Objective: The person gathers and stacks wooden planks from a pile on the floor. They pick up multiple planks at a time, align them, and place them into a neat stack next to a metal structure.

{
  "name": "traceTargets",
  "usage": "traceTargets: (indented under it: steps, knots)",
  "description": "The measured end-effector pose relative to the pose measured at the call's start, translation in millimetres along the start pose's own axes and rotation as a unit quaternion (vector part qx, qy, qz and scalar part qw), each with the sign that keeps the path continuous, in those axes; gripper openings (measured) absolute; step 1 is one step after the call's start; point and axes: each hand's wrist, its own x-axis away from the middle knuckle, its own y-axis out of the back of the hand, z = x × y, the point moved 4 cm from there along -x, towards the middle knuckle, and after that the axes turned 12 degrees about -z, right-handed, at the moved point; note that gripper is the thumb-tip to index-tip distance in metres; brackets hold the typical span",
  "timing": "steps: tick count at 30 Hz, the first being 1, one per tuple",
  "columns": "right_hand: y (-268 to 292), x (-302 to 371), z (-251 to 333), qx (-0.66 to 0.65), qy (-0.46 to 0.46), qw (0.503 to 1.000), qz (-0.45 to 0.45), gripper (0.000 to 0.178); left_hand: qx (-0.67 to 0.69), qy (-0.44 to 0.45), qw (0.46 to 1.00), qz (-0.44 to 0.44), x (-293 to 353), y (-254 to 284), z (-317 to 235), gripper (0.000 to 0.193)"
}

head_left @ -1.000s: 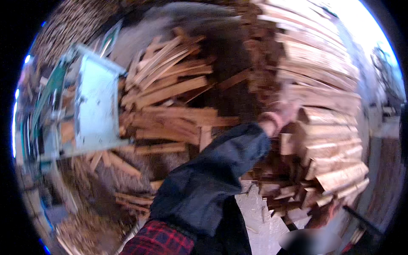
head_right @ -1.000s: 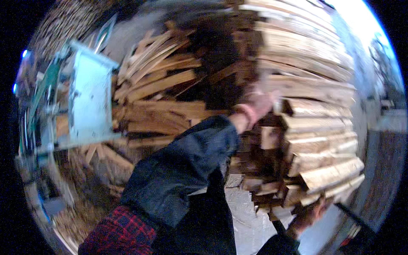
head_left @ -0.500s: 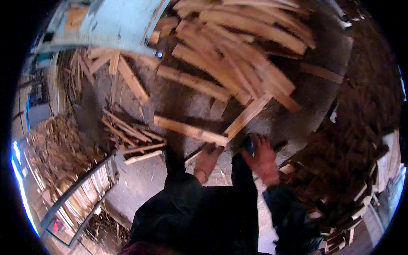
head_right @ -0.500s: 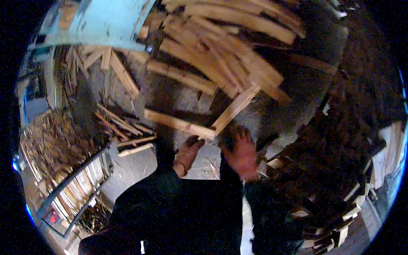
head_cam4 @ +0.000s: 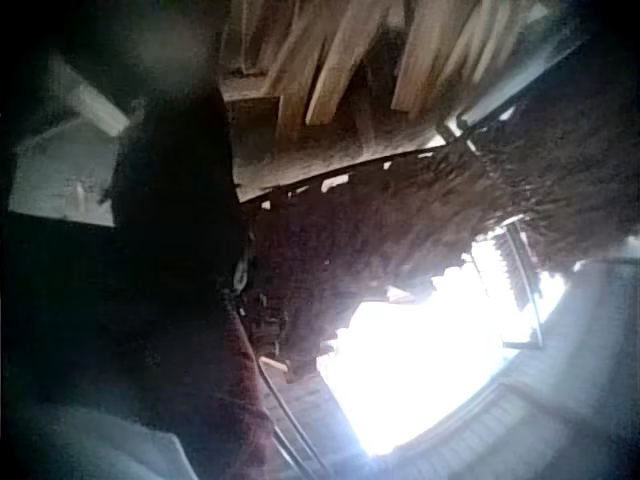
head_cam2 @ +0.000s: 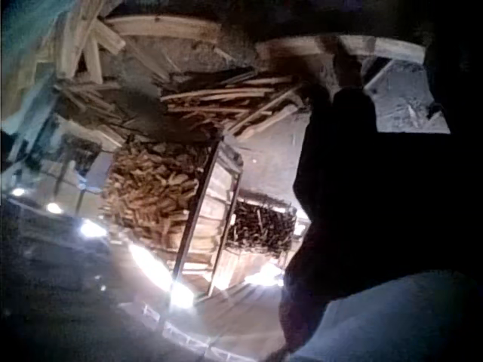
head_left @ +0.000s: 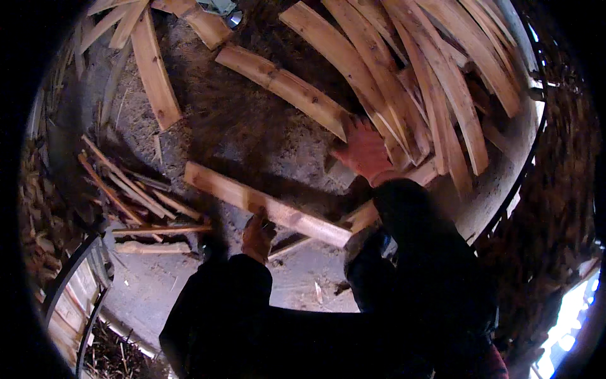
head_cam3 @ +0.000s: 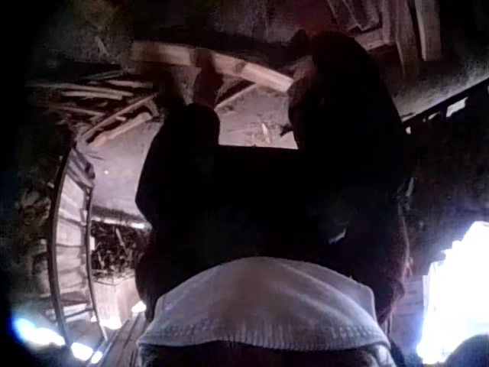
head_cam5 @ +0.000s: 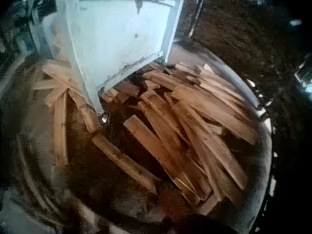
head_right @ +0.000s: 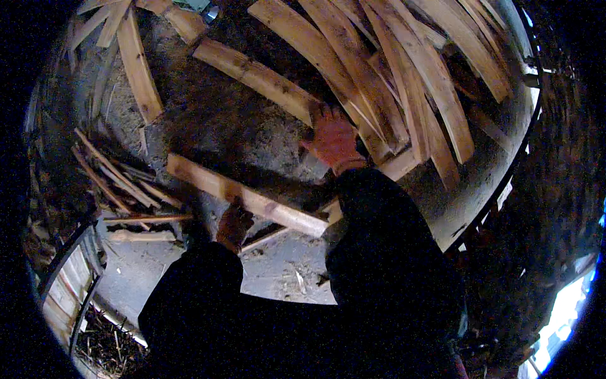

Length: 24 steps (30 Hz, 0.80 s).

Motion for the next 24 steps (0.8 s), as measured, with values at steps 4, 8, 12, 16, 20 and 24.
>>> traceTargets:
  steps: [4, 8, 12, 16, 20, 24]
  knots:
    - [-36, -38, -20, 0.017, -0.090, 0.995, 0.040, 0.083, 0.081, -0.086, 0.993, 0.019, 8, -44, -18, 0.046]
    - [-31, 4, -22, -0.168, -0.167, 0.960, 0.147, 0.088, 0.107, -0.147, 0.980, 0.078, 47, -117, -57, 0.049]
    - [32, 55, -44, -0.231, -0.108, 0.959, 0.127, 0.096, 0.154, -0.061, 0.976, 0.142, 76, -199, -80, 0.052]
    - [95, 34, -109, 0.060, -0.063, 0.991, -0.100, 0.105, -0.007, -0.031, 0.991, 0.129, 80, -227, -70, 0.054]
    - [86, 16, -175, 0.087, -0.127, 0.974, -0.169, 0.103, -0.152, -0.141, 0.964, 0.166, 111, -284, -52, 0.062]
    - [91, 26, -179, 0.071, -0.238, 0.968, -0.035, 0.092, -0.304, -0.241, 0.918, 0.084, 99, -251, 28, 0.078]
